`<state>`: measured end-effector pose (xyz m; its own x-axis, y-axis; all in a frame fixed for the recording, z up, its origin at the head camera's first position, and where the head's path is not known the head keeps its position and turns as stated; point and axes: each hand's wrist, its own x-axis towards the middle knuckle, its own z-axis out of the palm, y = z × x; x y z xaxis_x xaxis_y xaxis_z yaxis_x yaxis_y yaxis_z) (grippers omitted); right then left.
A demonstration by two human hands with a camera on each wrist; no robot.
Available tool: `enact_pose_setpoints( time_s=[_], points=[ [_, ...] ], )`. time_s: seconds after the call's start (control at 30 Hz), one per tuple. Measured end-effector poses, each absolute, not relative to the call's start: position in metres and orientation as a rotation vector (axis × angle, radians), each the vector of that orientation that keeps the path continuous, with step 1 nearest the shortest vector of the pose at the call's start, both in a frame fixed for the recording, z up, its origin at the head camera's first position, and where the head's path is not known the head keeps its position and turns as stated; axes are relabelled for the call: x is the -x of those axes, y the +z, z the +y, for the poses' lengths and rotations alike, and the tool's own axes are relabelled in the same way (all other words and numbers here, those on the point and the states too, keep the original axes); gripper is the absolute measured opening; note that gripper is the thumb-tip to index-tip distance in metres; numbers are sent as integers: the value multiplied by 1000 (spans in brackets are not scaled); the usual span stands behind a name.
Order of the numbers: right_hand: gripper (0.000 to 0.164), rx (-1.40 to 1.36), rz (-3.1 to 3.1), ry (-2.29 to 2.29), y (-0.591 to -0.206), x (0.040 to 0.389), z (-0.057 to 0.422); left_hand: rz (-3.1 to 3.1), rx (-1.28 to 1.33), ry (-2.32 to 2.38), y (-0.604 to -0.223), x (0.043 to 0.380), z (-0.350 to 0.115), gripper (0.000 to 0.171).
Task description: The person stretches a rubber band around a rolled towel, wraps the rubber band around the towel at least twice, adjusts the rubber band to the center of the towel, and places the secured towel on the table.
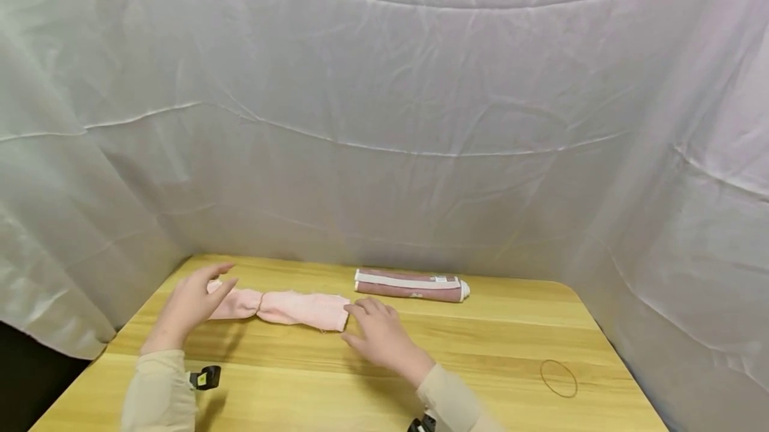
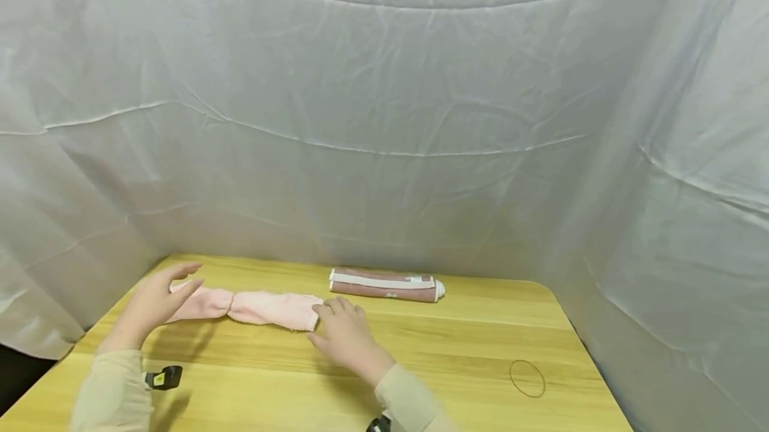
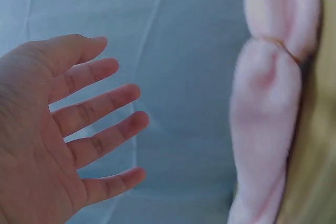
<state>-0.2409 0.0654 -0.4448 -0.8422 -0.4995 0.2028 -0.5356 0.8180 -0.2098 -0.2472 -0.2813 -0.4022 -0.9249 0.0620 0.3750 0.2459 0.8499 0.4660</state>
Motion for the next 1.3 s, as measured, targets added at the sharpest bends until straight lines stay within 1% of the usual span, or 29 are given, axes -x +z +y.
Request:
enact_pose_setpoints(
  time_s=[0.1,0.23,0.47,0.7,0.77,0.83,0.93,1.13,1.2,1.3],
  points=[
    [46,-826,-2823,428,-440,236,83,-2631,242,-726,-395,245,-270,43],
    [40,-814,-2789,518,-437,230,106,-2538,296,-701,-391,246,-253,37],
    [32,-755,-2684,645,-443,222,147,-2458,386,-618,-390,250,-219,30],
    [27,-745,-2544,605,-445,214,180,-2208,591,-480,-396,258,-186,18],
    [26,-749,-2511,584,-446,212,189,-2108,660,-452,-400,263,-177,21],
    [24,-758,-2479,558,-449,210,199,-2020,720,-426,-404,267,-168,29],
    [25,-797,-2443,523,-453,206,215,-1940,795,-408,-409,271,-155,36],
    [28,-803,-2426,528,-462,198,249,-1897,908,-348,-417,274,-134,13],
    [29,-766,-2426,538,-464,196,259,-1901,943,-326,-419,275,-127,10],
    [29,-713,-2443,559,-467,193,275,-1919,989,-306,-424,277,-118,12]
  ],
)
